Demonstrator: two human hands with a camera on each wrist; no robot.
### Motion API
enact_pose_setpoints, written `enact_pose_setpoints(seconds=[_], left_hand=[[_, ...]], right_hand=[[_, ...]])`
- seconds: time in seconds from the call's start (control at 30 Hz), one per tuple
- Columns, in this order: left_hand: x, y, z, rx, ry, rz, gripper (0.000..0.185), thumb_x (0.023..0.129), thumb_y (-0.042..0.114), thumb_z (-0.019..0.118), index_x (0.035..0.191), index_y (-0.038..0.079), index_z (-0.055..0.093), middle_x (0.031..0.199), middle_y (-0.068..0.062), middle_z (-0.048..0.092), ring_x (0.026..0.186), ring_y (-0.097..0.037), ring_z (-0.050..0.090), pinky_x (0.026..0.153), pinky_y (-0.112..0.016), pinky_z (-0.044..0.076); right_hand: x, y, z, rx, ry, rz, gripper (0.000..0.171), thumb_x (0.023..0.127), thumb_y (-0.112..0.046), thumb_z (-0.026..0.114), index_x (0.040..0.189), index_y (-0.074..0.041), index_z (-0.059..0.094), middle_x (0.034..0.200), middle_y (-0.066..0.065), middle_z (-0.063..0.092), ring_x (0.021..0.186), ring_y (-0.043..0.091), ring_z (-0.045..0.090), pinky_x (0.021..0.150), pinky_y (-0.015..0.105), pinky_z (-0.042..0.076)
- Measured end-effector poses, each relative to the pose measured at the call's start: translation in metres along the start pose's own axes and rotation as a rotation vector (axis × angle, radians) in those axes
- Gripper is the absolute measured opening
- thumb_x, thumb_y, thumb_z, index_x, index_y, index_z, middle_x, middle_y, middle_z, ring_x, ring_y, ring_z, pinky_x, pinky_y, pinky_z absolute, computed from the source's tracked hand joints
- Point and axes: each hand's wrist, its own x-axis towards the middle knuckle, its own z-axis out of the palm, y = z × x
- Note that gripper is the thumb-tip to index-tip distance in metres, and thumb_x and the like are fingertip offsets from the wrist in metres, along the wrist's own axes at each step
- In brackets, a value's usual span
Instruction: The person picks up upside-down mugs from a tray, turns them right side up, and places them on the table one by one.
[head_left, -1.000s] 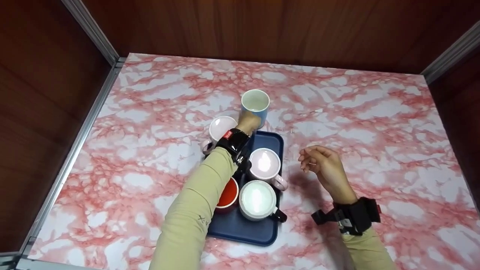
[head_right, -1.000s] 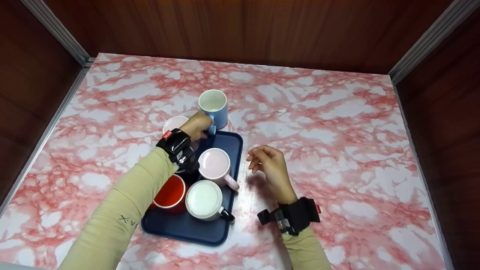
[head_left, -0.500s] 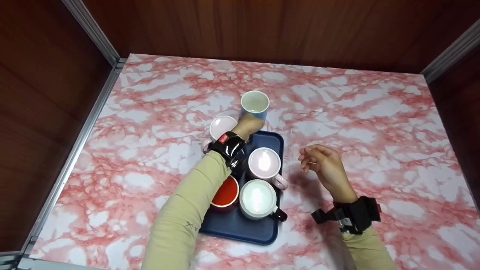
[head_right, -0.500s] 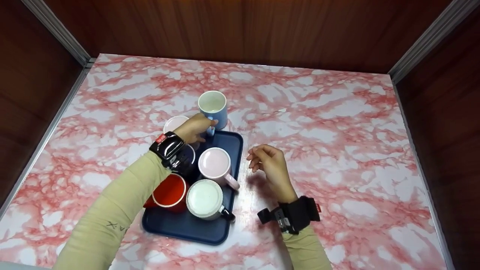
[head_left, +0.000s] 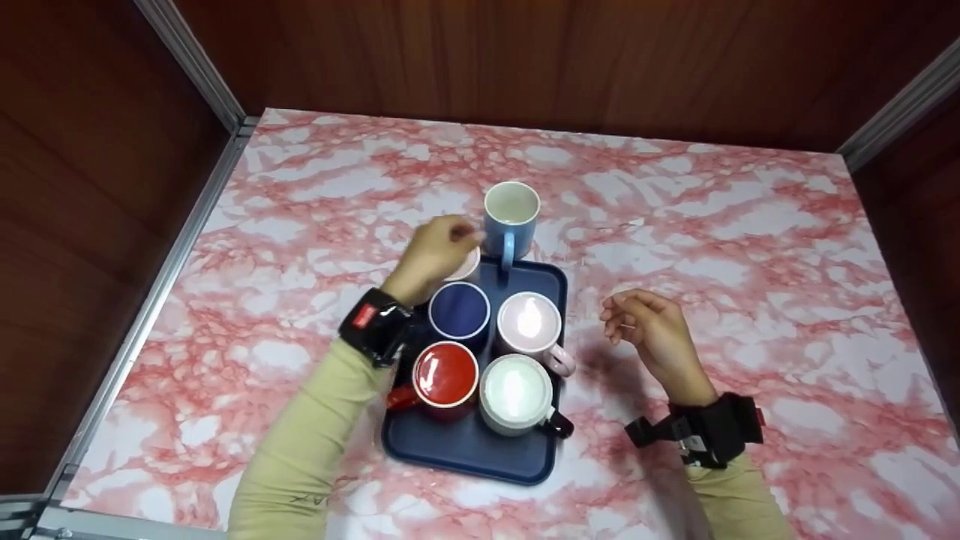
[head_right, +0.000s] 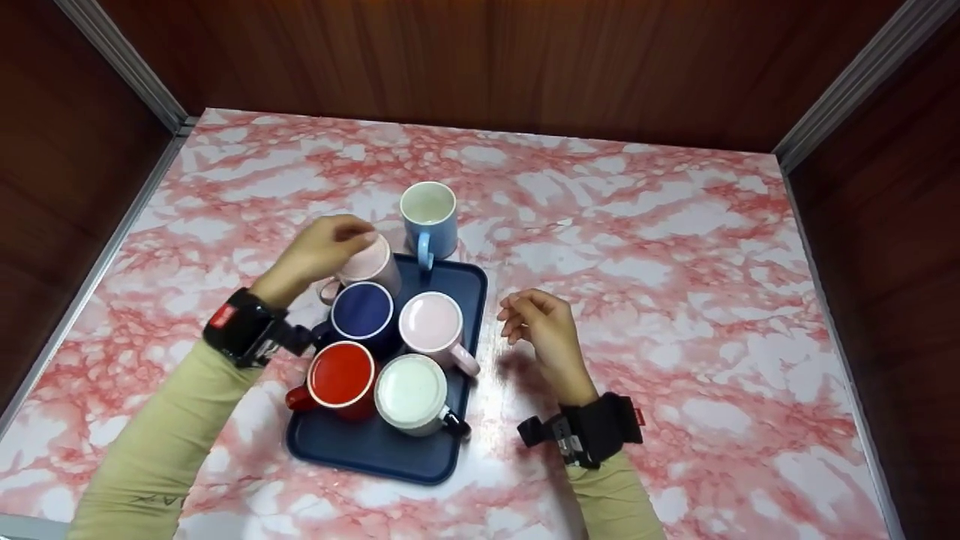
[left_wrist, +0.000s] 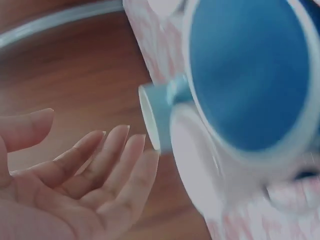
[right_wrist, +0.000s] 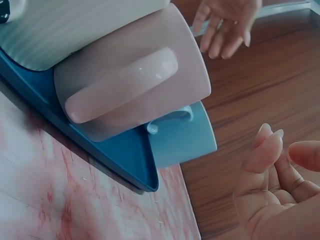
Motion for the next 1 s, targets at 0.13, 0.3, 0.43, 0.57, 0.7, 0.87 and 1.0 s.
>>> enact_pose_setpoints(seconds=[0.13, 0.3, 0.43, 0.57, 0.7, 0.87, 1.0], left_hand=[[-0.004, -0.019, -0.011, 0.141, 0.050, 0.009, 0.032, 0.089, 0.020, 0.056, 0.108, -0.004, 0.060, 0.107, -0.020, 0.060, 0.102, -0.031, 0.054, 0.088, -0.039, 0.040], [-0.013, -0.040, -0.015, 0.259, 0.044, 0.015, 0.029, 0.085, 0.014, 0.057, 0.104, -0.008, 0.059, 0.103, -0.024, 0.059, 0.100, -0.038, 0.052, 0.088, -0.044, 0.038], [-0.019, -0.051, -0.013, 0.304, 0.010, 0.069, 0.023, 0.079, 0.004, 0.053, 0.097, -0.008, 0.059, 0.091, -0.022, 0.060, 0.090, -0.038, 0.054, 0.080, -0.045, 0.041], [-0.021, -0.057, -0.010, 0.297, 0.003, 0.103, 0.029, 0.076, 0.000, 0.050, 0.104, -0.008, 0.056, 0.091, -0.021, 0.060, 0.091, -0.037, 0.055, 0.080, -0.046, 0.041], [-0.023, -0.062, -0.007, 0.268, 0.020, 0.048, 0.039, 0.076, 0.000, 0.051, 0.114, -0.008, 0.051, 0.098, -0.022, 0.058, 0.096, -0.037, 0.054, 0.084, -0.048, 0.041], [-0.022, -0.071, -0.001, 0.315, 0.026, -0.009, 0.035, 0.076, 0.003, 0.057, 0.109, -0.009, 0.054, 0.101, -0.024, 0.058, 0.100, -0.040, 0.052, 0.086, -0.049, 0.040], [-0.018, -0.077, 0.004, 0.351, 0.044, -0.021, 0.021, 0.077, 0.005, 0.060, 0.095, -0.006, 0.059, 0.097, -0.023, 0.060, 0.099, -0.040, 0.053, 0.085, -0.048, 0.040]], right_hand=[[-0.002, 0.001, 0.001, -0.056, -0.008, -0.008, 0.013, 0.090, -0.001, 0.052, 0.083, 0.005, 0.062, 0.073, 0.013, 0.061, 0.056, 0.018, 0.055, 0.048, 0.025, 0.046], [-0.007, 0.001, 0.002, -0.242, -0.040, -0.027, 0.016, 0.091, -0.002, 0.051, 0.092, 0.013, 0.058, 0.077, 0.013, 0.060, 0.060, 0.019, 0.056, 0.054, 0.028, 0.049], [-0.012, 0.001, 0.003, -0.411, -0.075, -0.061, 0.021, 0.091, -0.005, 0.054, 0.096, 0.014, 0.057, 0.077, 0.015, 0.061, 0.061, 0.022, 0.057, 0.057, 0.031, 0.050], [-0.017, 0.002, 0.004, -0.498, -0.113, -0.105, 0.019, 0.090, -0.006, 0.056, 0.094, 0.013, 0.059, 0.076, 0.018, 0.061, 0.061, 0.025, 0.058, 0.056, 0.032, 0.050], [-0.019, 0.005, 0.004, -0.536, -0.136, -0.123, 0.017, 0.090, -0.004, 0.056, 0.091, 0.012, 0.060, 0.074, 0.020, 0.060, 0.060, 0.021, 0.059, 0.055, 0.032, 0.050], [-0.022, 0.009, 0.000, -0.536, -0.144, -0.119, 0.015, 0.090, -0.004, 0.056, 0.089, 0.011, 0.059, 0.073, 0.019, 0.060, 0.061, 0.024, 0.059, 0.055, 0.033, 0.051], [-0.025, 0.011, -0.003, -0.527, -0.135, -0.111, 0.014, 0.090, -0.002, 0.055, 0.090, 0.011, 0.060, 0.075, 0.020, 0.060, 0.062, 0.028, 0.059, 0.056, 0.035, 0.051]])
